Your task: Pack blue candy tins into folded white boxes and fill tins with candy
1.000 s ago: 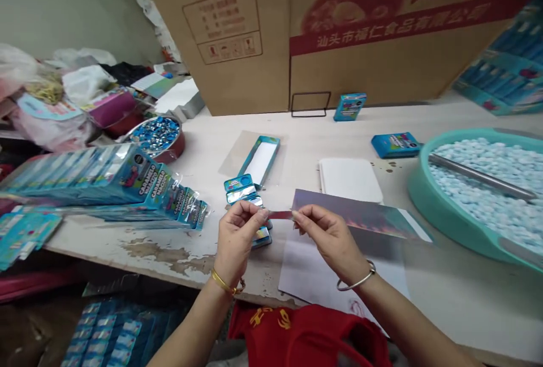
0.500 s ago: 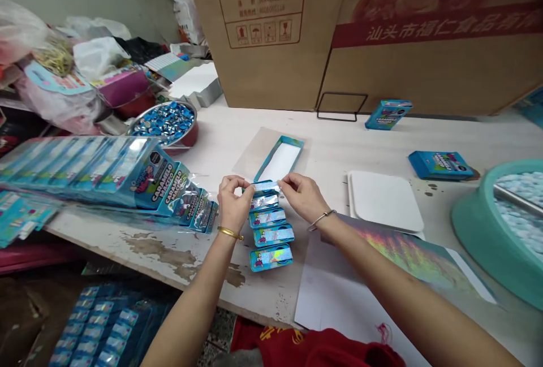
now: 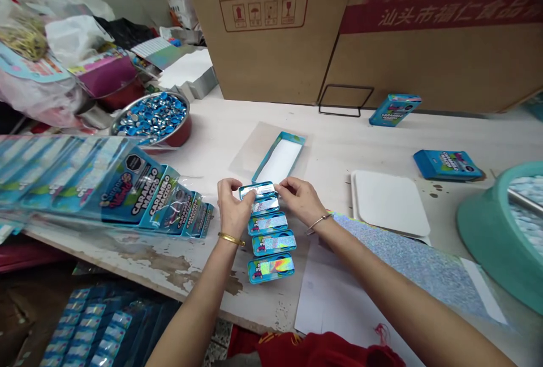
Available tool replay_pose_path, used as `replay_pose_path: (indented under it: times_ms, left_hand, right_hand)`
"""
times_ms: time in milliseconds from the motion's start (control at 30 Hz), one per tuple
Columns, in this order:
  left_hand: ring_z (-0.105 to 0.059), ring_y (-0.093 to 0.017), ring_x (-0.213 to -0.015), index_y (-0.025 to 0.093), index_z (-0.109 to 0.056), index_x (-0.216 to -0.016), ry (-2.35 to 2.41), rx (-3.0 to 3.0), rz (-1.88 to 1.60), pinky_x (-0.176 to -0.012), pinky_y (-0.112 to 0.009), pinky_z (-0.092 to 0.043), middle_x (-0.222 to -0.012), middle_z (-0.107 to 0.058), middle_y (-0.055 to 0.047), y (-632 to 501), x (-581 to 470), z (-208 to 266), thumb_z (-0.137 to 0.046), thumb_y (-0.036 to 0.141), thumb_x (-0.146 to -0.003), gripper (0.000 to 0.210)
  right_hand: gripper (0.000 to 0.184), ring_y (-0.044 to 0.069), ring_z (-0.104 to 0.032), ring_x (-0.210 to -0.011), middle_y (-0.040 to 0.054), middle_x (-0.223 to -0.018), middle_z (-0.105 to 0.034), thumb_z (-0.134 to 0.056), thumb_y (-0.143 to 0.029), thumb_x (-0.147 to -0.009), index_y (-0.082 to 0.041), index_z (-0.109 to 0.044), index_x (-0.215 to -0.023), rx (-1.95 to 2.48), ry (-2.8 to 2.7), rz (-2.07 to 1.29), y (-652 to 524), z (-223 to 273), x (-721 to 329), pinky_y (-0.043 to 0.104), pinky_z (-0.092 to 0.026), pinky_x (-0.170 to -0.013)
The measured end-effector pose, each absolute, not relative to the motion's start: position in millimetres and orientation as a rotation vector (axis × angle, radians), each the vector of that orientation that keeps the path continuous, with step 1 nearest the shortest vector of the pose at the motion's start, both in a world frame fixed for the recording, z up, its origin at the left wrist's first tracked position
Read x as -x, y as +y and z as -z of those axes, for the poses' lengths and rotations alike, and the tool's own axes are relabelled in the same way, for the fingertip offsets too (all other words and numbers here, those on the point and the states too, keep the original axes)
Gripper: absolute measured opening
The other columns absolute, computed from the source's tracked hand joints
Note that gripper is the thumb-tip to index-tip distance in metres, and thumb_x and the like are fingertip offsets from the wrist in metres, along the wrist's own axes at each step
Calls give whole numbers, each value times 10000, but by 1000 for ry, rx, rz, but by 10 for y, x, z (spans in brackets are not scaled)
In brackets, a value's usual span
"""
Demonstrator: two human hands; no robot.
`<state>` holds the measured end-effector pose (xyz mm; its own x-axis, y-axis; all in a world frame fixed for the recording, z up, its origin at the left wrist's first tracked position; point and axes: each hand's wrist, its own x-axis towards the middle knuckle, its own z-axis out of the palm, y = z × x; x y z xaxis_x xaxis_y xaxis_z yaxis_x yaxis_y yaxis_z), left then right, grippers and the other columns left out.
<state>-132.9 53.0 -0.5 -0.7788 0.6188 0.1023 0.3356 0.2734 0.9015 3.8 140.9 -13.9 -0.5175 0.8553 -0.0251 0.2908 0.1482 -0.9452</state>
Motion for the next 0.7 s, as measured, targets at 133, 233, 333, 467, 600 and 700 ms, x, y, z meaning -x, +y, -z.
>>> replay_pose_path:
  times_ms: [133, 233, 333, 467, 600, 700]
  left_hand:
    - [-502, -184, -1047, 238, -456, -1143, 1992, -497, -1621, -877, -307, -443, -1048, -482, -26, 560, 1335, 43, -705, 186, -580, 618]
    - [-492, -210, -1116, 257, -409, -1258, 1894, -441, -1613, -867, -308, -458, -1096, -466, -48, 569, 1346, 53, -697, 218, -606, 713]
    - [-488, -243, -1173, 265, -407, -1292, 1880, -482, -1563, -885, -341, -469, -1146, -478, -70, 570, 1386, 54, -678, 261, -657, 691]
    - [-423, -280, -1280, 235, -444, -1294, 2099, -871, -1471, -1047, -450, -369, -1297, -469, -113, 472, 1444, -68, -642, 355, -755, 587]
    - [-324, -293, -1378, 254, -345, -1410, 2084, -1606, -1110, -1133, -505, -255, -1457, -390, -120, 116, 1338, -397, -554, 537, -830, 678]
    - [-96, -380, -1448, 280, -191, -1496, 1959, -1969, -515, -1155, -591, -111, -1571, -191, -126, -105, 1147, -590, -697, 699, -595, 1115]
  right_hand:
    - [291, 148, -526, -658, 11, -697, -549, -523, -351, -854, -150, -694, -977, 1016, -1835, -1315, 1271, 223, -46, 259, -411, -616]
    - [345, 162, -551, -730, 33, -744, -539, -407, -276, -924, -173, -687, -1098, 897, -1997, -1235, 1186, 243, -81, 261, -432, -666]
    - [377, 176, -561, -768, 52, -786, -583, -387, -177, -915, -184, -641, -1193, 851, -2248, -1118, 1160, 263, -105, 276, -443, -719]
    - [361, 185, -597, -802, 79, -843, -647, -384, -125, -884, -171, -676, -1092, 864, -2227, -1082, 1187, 327, -126, 286, -470, -755]
    - [354, 203, -606, -890, 109, -942, -654, -385, -263, -925, -141, -635, -1145, 925, -1968, -1097, 1247, 347, -213, 332, -482, -836]
    - [424, 217, -592, -932, 128, -998, -633, -385, -395, -943, -122, -605, -1181, 957, -1886, -1127, 1331, 303, -237, 361, -478, -859]
